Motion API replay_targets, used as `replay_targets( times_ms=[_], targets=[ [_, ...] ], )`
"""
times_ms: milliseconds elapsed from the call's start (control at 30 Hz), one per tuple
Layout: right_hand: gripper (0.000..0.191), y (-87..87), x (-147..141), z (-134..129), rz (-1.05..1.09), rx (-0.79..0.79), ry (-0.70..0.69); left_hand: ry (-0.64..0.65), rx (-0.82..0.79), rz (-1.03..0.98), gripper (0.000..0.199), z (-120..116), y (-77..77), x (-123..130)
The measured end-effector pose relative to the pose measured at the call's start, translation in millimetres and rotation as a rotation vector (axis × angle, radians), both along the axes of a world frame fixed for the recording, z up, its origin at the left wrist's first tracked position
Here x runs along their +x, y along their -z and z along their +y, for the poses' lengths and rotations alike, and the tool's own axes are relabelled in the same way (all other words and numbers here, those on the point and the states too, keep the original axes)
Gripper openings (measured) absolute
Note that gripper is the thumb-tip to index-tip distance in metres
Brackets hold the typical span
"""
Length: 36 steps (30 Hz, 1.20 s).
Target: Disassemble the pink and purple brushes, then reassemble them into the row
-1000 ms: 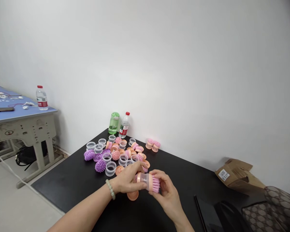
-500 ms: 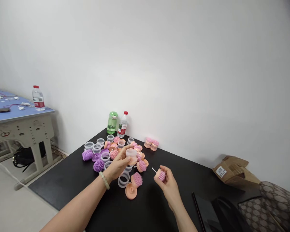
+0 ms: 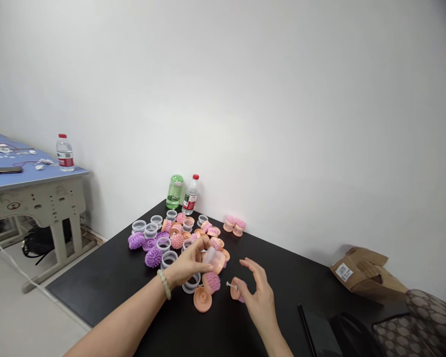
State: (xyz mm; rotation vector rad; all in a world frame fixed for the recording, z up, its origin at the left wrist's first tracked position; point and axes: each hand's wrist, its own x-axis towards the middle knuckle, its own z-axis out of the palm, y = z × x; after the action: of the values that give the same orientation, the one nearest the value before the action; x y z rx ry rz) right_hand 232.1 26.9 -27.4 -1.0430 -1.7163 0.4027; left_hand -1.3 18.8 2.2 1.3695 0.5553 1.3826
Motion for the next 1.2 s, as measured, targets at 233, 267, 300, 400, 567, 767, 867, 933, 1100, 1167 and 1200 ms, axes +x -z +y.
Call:
replay_targets(
  times_ms=[233,267,300,400,567,767,867,933,1100,1167,1200],
  targets=[
    [0.042,-11.6,-16.0,-25.7,-0.039,0.033,-0.268,0.102,0.066,0.096,0.066,-3.7,0.6,5.5],
    [0.042,-11.4,-17.5,-26.3,-0.037,0.025,-0.274,0.089,0.07,0.13,0.065,-4.1,0.6,5.8],
    [0.041,-11.4,-18.4,-26.2,-0.037,0.021,-0.274,0.076,0.073,0.166,0.065,-4.3,0.9,6.0],
    [0.034,-12.9,-18.6,-24.9,-0.064,0.022,-0.259,0.029,0.101,0.276,0.066,-3.8,2.7,5.4],
    [0.028,-17.4,-18.9,-25.4,-0.119,0.038,-0.257,-0.03,0.142,0.388,0.062,-3.9,0.5,3.0],
    [0.031,-19.1,-20.9,-27.0,-0.191,0.284,-0.207,-0.093,0.063,0.437,0.046,-8.5,-9.5,4.1],
    [0.041,-17.8,-20.4,-27.3,-0.199,0.309,-0.23,-0.099,0.033,0.387,0.039,-8.4,-8.1,5.3],
    [0.058,-15.7,-19.2,-26.6,-0.194,0.242,-0.244,-0.135,0.052,0.39,0.04,-8.0,-6.7,5.2],
    [0.038,-9.6,-15.9,-21.8,-0.167,0.065,-0.264,-0.188,0.197,0.505,0.049,-10.1,-8.9,4.2],
    [0.03,-8.9,-16.4,-20.5,-0.166,0.048,-0.253,-0.191,0.201,0.521,0.049,-11.6,-10.2,5.2],
    [0.028,-9.0,-17.0,-20.4,-0.167,0.063,-0.24,-0.198,0.196,0.523,0.047,-12.4,-10.4,6.1]
  ],
)
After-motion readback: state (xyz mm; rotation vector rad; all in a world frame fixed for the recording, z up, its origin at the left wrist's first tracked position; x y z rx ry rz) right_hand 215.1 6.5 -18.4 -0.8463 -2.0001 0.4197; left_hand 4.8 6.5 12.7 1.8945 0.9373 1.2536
